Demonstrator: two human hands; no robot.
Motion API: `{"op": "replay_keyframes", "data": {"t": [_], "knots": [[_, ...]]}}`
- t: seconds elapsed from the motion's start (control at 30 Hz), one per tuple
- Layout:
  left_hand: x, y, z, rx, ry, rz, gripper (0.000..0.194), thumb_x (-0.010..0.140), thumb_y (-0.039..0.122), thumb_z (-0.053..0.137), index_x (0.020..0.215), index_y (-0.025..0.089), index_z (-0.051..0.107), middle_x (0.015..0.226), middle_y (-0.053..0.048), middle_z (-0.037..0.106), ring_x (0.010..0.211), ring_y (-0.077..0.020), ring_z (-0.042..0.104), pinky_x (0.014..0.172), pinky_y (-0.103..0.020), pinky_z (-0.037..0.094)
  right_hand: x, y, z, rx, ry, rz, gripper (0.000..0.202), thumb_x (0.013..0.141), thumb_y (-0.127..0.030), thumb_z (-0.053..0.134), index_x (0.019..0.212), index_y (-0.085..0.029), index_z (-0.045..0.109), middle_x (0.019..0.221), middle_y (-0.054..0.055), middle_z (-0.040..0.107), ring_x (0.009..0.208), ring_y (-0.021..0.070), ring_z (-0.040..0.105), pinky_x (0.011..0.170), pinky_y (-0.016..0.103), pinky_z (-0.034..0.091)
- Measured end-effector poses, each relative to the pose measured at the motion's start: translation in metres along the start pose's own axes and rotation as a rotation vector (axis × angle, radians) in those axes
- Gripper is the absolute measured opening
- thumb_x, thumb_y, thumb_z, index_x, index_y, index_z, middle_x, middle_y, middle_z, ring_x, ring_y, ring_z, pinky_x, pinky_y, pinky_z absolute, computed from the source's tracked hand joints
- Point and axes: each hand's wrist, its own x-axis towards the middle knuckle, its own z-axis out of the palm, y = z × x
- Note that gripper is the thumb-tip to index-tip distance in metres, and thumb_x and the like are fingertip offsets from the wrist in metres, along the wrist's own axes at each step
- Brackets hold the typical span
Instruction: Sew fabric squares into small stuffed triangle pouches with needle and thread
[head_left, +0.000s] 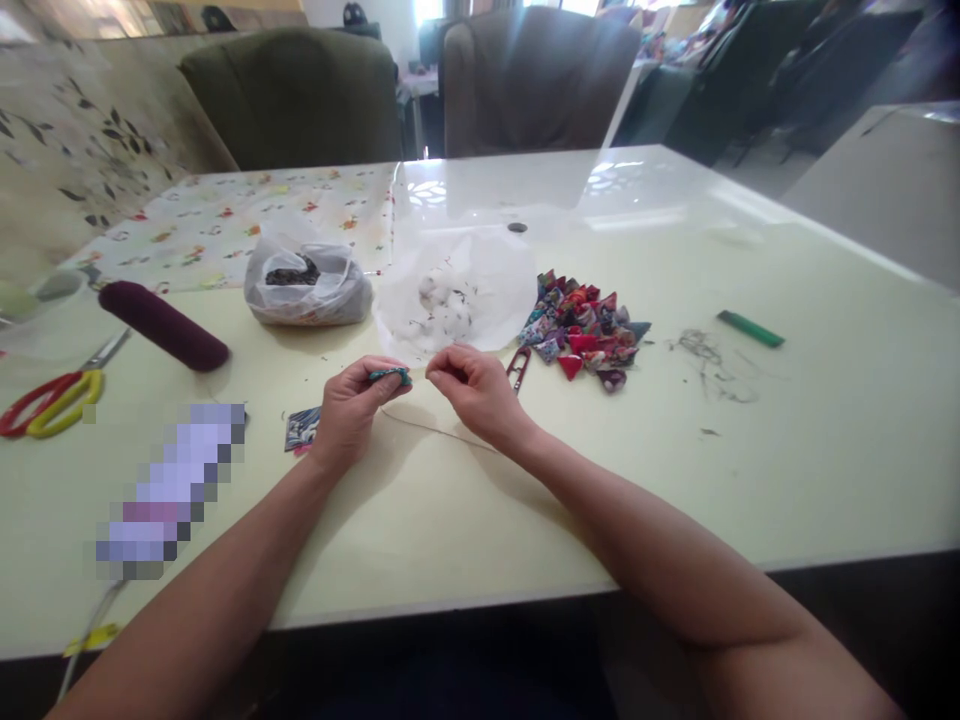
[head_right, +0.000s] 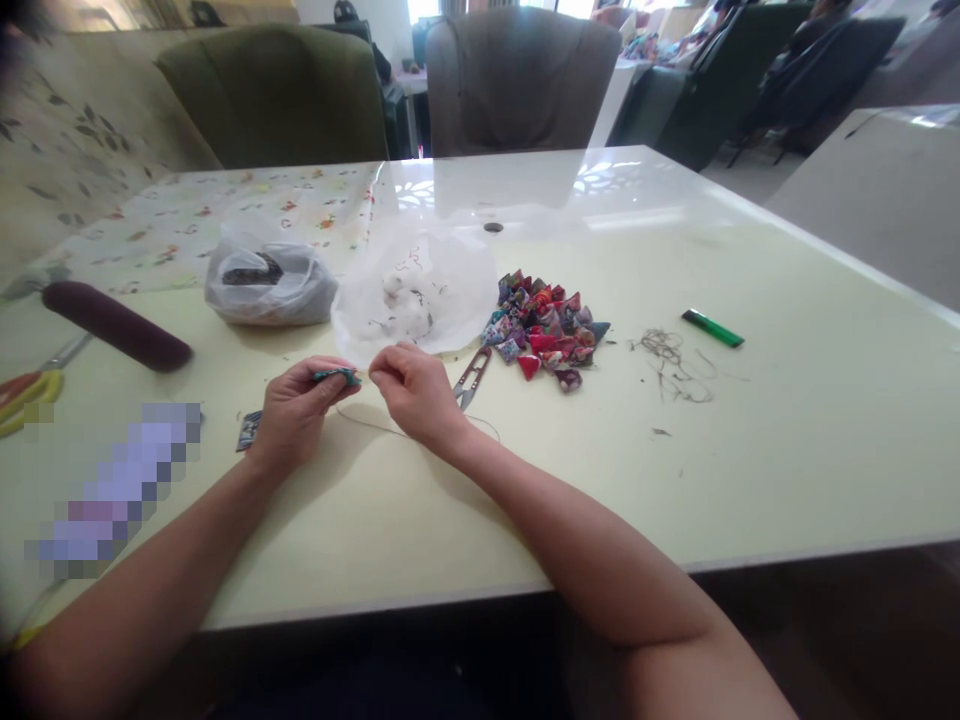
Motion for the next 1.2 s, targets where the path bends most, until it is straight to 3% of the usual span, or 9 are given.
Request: {"op": "replay_keyframes", "data": {"t": [0.27, 0.53, 1.2], "knots": [[-0.0006, -0.0007, 0.0002, 0.069, -0.015, 0.035, 0.015, 0.072, 0.029, 0.083, 0.079, 0.019, 0.075, 0.092, -0.004, 0.07, 0.082, -0.0154, 0.066, 0.082, -0.033, 0.059, -0.0026, -0.0045, -0.0019, -0.141, -0.042, -0.122, 0.016, 0.087, -0.014, 0.053, 0.072, -0.017, 0.057, 0.076, 0.001, 0.053, 0.071, 0.0123, 0.05, 0.068, 0.026, 0.039], [-0.0009, 0.0019, -0.001, 0.221, -0.04, 0.118, 0.01, 0.077, 0.028, 0.079, 0.08, 0.02, 0.076, 0.091, -0.004, 0.07, 0.082, -0.0159, 0.066, 0.081, -0.03, 0.058, -0.0013, -0.002, -0.002, -0.156, -0.082, -0.141, 0.017, 0.088, -0.013, 0.052, 0.074, -0.017, 0.06, 0.074, 0.001, 0.051, 0.071, 0.0128, 0.05, 0.068, 0.026, 0.038], [0.0004, -0.0005, -0.0026, 0.219, -0.05, 0.142, 0.009, 0.078, 0.026, 0.078, 0.081, 0.019, 0.075, 0.09, -0.003, 0.07, 0.081, -0.0147, 0.066, 0.08, -0.029, 0.057, -0.0012, -0.0028, -0.0038, -0.197, -0.071, -0.178, 0.018, 0.09, -0.013, 0.052, 0.074, -0.015, 0.06, 0.075, 0.001, 0.051, 0.071, 0.0119, 0.05, 0.068, 0.024, 0.038]]}}
